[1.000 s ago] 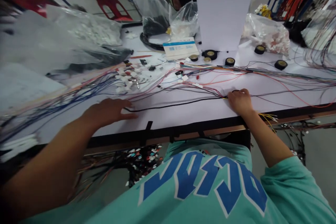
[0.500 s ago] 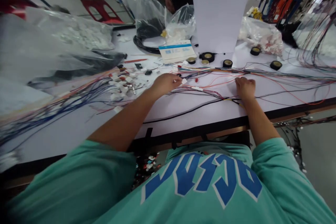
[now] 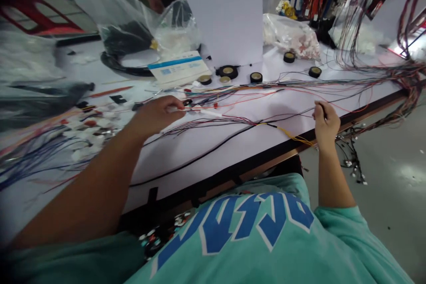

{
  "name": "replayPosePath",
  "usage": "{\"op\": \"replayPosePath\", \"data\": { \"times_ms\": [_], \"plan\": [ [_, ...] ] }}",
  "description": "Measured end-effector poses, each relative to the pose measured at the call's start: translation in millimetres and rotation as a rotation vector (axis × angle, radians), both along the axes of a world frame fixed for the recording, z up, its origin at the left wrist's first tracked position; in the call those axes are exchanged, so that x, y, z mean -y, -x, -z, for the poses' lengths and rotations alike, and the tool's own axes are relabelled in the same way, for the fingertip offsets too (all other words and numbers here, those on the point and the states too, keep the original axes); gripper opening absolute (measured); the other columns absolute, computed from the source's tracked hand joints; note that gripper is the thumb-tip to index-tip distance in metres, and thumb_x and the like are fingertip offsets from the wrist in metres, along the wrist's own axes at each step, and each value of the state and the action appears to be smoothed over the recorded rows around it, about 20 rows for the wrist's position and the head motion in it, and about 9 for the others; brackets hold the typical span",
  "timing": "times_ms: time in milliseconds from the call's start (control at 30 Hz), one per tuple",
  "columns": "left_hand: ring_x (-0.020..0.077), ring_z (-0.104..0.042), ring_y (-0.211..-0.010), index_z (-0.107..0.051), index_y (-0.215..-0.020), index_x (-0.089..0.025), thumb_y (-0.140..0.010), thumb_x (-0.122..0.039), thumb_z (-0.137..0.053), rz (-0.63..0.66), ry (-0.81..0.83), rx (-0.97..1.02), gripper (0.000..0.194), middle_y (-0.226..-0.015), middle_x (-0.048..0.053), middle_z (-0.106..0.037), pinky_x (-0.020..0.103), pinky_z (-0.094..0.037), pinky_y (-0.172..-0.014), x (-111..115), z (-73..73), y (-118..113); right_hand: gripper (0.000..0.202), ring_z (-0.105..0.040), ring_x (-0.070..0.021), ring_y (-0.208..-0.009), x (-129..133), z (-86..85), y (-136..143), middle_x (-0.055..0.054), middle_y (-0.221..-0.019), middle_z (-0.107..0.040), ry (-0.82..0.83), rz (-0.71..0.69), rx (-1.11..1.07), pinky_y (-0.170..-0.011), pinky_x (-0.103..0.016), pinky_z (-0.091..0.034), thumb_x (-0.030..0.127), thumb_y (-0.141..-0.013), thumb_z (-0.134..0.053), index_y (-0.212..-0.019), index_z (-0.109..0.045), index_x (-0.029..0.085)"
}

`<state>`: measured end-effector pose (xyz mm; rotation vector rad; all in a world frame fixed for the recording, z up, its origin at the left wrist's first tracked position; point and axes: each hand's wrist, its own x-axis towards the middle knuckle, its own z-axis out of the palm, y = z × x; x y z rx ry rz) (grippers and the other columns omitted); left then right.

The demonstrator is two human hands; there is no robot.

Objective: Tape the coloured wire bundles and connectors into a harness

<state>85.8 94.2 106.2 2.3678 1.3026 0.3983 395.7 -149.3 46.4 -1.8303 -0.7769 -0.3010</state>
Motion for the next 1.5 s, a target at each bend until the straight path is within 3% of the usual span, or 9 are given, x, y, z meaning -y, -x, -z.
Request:
{"op": "replayPosePath", "data": {
  "times_ms": [167,333,433,533,700,900,1067,1267,1500],
  "plan": [
    [0.0087,-0.039,-0.044,-0.056,-0.057,-0.021,-0.046,-0.014,-0.071,-0.121,0.456,0.691,0.019,-0.046,-0.005,-0.05,0.023,-0.029,-0.045,1.0,-4.5,2.6,0.038,-0.061,-0.0233,-0.08,65.0,38.0,10.7,-0.009,-0.087,-0.067,0.492,0.025,0.244,-0.074,-0.037,-0.041,0.048,-0.08,-0.047,-0.098,-0.064,0.019],
    [0.0068,-0.04,-0.047,-0.06,-0.058,-0.021,-0.055,-0.013,-0.069,-0.214,0.786,1.173,0.013,-0.051,-0.003,-0.056,0.022,-0.034,-0.044,12.4,-0.9,-14.3,0.035,-0.058,-0.0238,-0.08,60.5,50.7,24.2,-0.01,-0.086,-0.067,0.668,0.027,0.374,-0.079,-0.037,-0.033,0.041,-0.083,-0.048,-0.103,-0.064,0.018],
    [0.0055,-0.04,-0.049,-0.063,-0.065,-0.022,-0.064,-0.012,-0.066,-0.175,0.77,1.295,0.01,-0.054,-0.004,-0.056,0.022,-0.039,-0.048,28.7,0.6,-28.7,0.03,-0.057,-0.0222,-0.078,48.3,50.2,30.3,-0.01,-0.087,-0.068,0.625,0.018,0.393,-0.08,-0.036,-0.032,0.038,-0.085,-0.048,-0.096,-0.067,0.019],
    [0.0082,-0.049,-0.056,-0.064,-0.073,-0.025,-0.073,-0.024,-0.063,-0.178,0.609,1.271,0.001,-0.063,-0.002,-0.059,0.022,-0.043,-0.053,44.1,6.5,-40.3,0.028,-0.058,-0.0207,-0.077,39.9,51.4,33.5,-0.009,-0.087,-0.068,0.579,-0.011,0.404,-0.079,-0.034,-0.032,0.036,-0.085,-0.047,-0.093,-0.068,0.019],
    [0.0172,-0.062,-0.085,-0.061,-0.084,-0.026,-0.084,-0.054,-0.042,-0.201,0.433,1.137,0.034,-0.078,0.001,-0.064,0.03,-0.049,-0.067,44.7,15.6,-48.0,0.028,-0.058,-0.0204,-0.076,35.8,52.5,35.5,-0.008,-0.084,-0.068,0.564,-0.02,0.399,-0.079,-0.035,-0.032,0.036,-0.085,-0.047,-0.091,-0.069,0.02],
    [0.0098,-0.045,-0.044,-0.052,-0.069,-0.024,-0.086,-0.055,-0.039,-0.184,0.326,1.245,0.038,-0.048,-0.004,-0.041,0.024,-0.041,-0.048,41.9,8.2,-59.9,0.029,-0.061,-0.0217,-0.078,32.8,43.7,33.5,-0.009,-0.085,-0.069,0.556,-0.027,0.346,-0.078,-0.037,-0.033,0.035,-0.085,-0.045,-0.09,-0.068,0.018],
    [0.0074,-0.038,-0.04,-0.053,-0.073,-0.02,-0.083,-0.049,-0.049,0.228,0.359,1.004,0.031,-0.049,-0.005,-0.042,0.021,-0.034,-0.042,85.9,3.9,-89.0,0.028,-0.06,-0.0206,-0.083,8.0,-8.8,43.9,-0.008,-0.09,-0.066,0.193,-0.079,0.285,-0.078,-0.037,-0.041,0.038,-0.084,-0.046,-0.096,-0.063,0.02],
    [0.0108,-0.051,-0.058,-0.053,-0.072,-0.017,-0.081,-0.025,-0.052,0.546,0.259,0.573,0.012,-0.06,-0.002,-0.053,0.024,-0.04,-0.059,111.1,-0.4,-107.2,0.027,-0.058,-0.0142,-0.075,-38.0,-77.7,75.9,0.0,-0.087,-0.064,0.022,-0.65,0.133,-0.073,-0.032,-0.047,0.035,-0.073,-0.062,-0.098,-0.061,0.024],
    [0.0069,-0.04,-0.041,-0.045,-0.09,-0.022,-0.076,-0.025,-0.056,0.329,0.444,0.809,0.018,-0.056,-0.009,-0.045,0.021,-0.031,-0.044,119.5,27.3,-109.4,0.018,-0.054,-0.0091,-0.065,-69.4,-54.8,74.6,0.003,-0.075,-0.057,-0.167,-0.688,-0.21,-0.061,-0.025,-0.047,0.029,-0.072,-0.063,-0.087,-0.059,0.021]
  ]
}}
